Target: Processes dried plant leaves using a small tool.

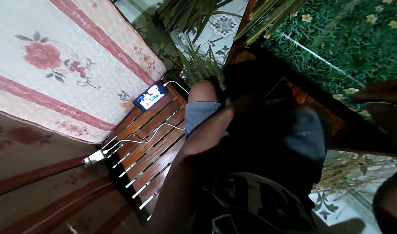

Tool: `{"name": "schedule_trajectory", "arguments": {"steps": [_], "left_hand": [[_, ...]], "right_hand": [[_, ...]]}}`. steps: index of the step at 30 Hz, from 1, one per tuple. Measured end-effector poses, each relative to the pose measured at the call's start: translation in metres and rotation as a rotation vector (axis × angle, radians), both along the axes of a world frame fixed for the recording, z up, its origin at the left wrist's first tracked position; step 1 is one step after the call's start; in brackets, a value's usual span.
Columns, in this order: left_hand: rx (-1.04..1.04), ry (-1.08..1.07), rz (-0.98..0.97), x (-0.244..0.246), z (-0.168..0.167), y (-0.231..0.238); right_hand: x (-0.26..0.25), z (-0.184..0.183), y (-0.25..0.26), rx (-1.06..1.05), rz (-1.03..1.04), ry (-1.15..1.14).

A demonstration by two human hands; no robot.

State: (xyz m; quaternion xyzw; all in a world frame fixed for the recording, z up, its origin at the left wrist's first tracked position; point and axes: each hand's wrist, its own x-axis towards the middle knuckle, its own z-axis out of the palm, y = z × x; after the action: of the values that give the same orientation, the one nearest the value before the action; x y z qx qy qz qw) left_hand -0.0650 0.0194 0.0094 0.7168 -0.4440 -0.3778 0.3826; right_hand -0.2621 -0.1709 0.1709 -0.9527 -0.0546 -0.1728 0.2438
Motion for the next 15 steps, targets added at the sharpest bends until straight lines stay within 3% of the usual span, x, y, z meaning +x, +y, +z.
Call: {"name": "schedule_trajectory", "arguments": {"steps": [2, 5, 8, 13, 15], "left_hand": [[-0.114, 0.265, 0.134, 0.004, 0.029, 0.006], [-0.331, 0.575, 0.169, 0.008, 0.056, 0.007], [-0.427, 0.544, 0.182, 0.009, 0.071, 0.001], [-0.450, 0.438, 0.174, 0.016, 0.088, -0.011], [-0.482, 0.515, 0.268, 0.032, 0.100, -0.013]], "right_hand": [[0.020, -0.007, 0.021, -0.023, -0.165, 0.152], [0.052, -0.042, 0.030, 0.066, -0.317, 0.474], [0.066, -0.062, 0.034, 0.160, -0.241, 0.425], [0.086, -0.047, 0.026, 0.296, -0.309, 0.409], [0.092, -0.047, 0.016, 0.340, -0.294, 0.438]]}}
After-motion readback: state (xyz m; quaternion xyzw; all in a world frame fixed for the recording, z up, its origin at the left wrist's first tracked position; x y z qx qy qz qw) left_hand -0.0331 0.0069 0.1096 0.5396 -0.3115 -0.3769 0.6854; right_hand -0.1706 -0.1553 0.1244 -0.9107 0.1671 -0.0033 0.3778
